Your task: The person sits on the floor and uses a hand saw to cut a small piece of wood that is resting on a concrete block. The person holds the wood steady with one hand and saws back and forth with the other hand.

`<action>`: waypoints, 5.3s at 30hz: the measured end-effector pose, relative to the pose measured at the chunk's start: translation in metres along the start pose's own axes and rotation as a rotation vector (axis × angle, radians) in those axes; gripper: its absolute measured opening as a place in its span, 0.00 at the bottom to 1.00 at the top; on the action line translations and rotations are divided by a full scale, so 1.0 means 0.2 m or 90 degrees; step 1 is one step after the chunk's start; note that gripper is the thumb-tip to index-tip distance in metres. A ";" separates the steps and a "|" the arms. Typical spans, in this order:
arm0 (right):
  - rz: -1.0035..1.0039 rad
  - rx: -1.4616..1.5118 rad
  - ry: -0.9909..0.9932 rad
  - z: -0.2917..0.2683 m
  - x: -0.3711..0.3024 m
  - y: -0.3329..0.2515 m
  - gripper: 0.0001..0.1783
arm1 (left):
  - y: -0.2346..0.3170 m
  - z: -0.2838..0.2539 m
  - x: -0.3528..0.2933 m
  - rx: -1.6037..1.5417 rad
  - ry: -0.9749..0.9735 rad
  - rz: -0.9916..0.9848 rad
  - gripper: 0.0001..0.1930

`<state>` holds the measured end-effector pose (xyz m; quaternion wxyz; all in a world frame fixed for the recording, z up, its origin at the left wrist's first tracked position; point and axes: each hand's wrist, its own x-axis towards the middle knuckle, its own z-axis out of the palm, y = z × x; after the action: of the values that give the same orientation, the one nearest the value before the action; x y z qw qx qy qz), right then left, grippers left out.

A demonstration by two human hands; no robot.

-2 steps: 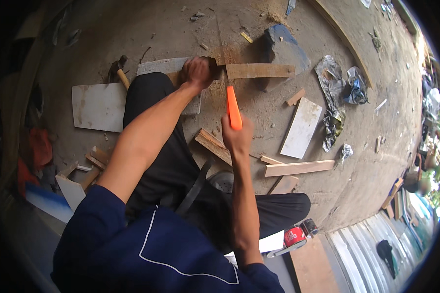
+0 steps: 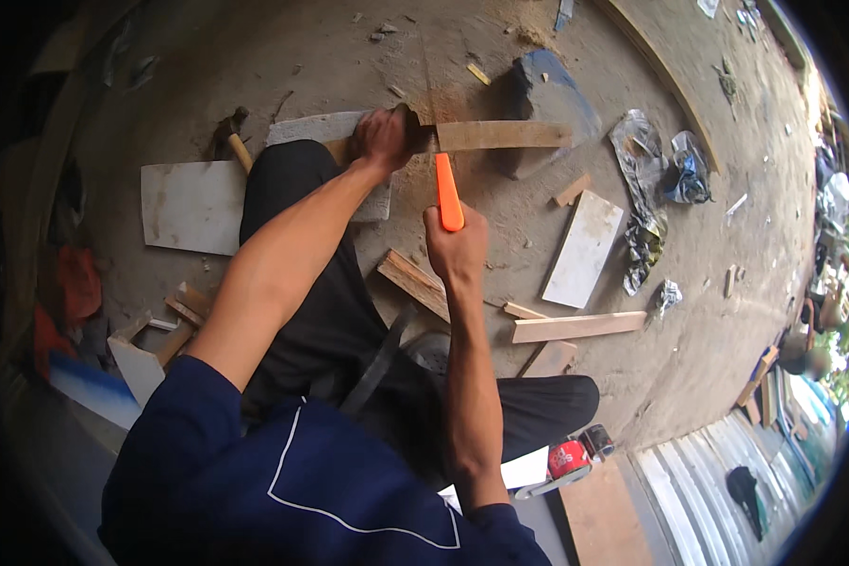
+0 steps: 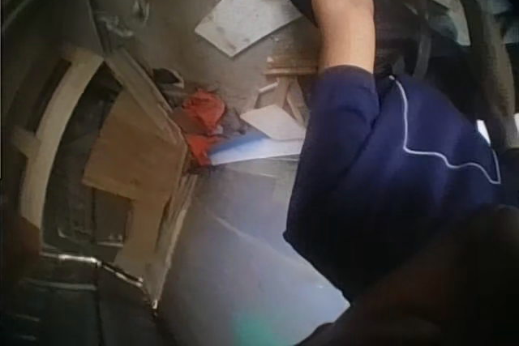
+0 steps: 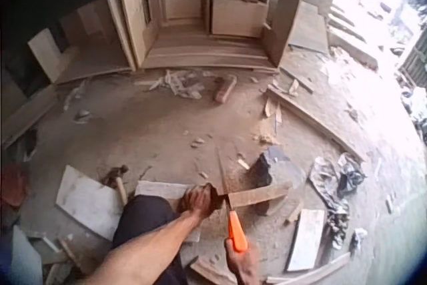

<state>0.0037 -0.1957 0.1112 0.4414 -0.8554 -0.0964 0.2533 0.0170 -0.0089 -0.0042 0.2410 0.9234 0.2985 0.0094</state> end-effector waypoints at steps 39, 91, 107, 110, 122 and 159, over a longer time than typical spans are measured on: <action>0.007 -0.011 -0.035 -0.13 -0.29 -0.02 0.13 | -0.05 0.01 0.00 -0.033 0.025 -0.056 0.16; -0.057 0.012 -0.003 -0.03 -0.08 0.02 0.16 | -0.01 0.05 -0.04 -0.006 0.138 -0.023 0.16; -0.004 0.052 -0.004 0.00 -0.16 -0.01 0.14 | -0.03 0.09 -0.06 0.003 0.059 -0.043 0.14; 0.039 0.030 0.000 -0.04 -0.22 -0.03 0.15 | 0.00 0.09 -0.04 -0.018 0.019 -0.108 0.13; 0.088 -0.006 -0.075 -0.20 -0.18 -0.13 0.14 | 0.01 0.06 -0.01 -0.034 -0.011 -0.107 0.16; 0.033 -0.013 0.022 -0.13 -0.52 -0.04 0.14 | -0.01 0.09 -0.01 -0.048 0.032 -0.119 0.17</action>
<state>-0.0701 -0.2500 0.1662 0.4278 -0.8663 -0.0692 0.2485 0.0174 -0.0175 -0.0205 0.2677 0.8814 0.3887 0.0217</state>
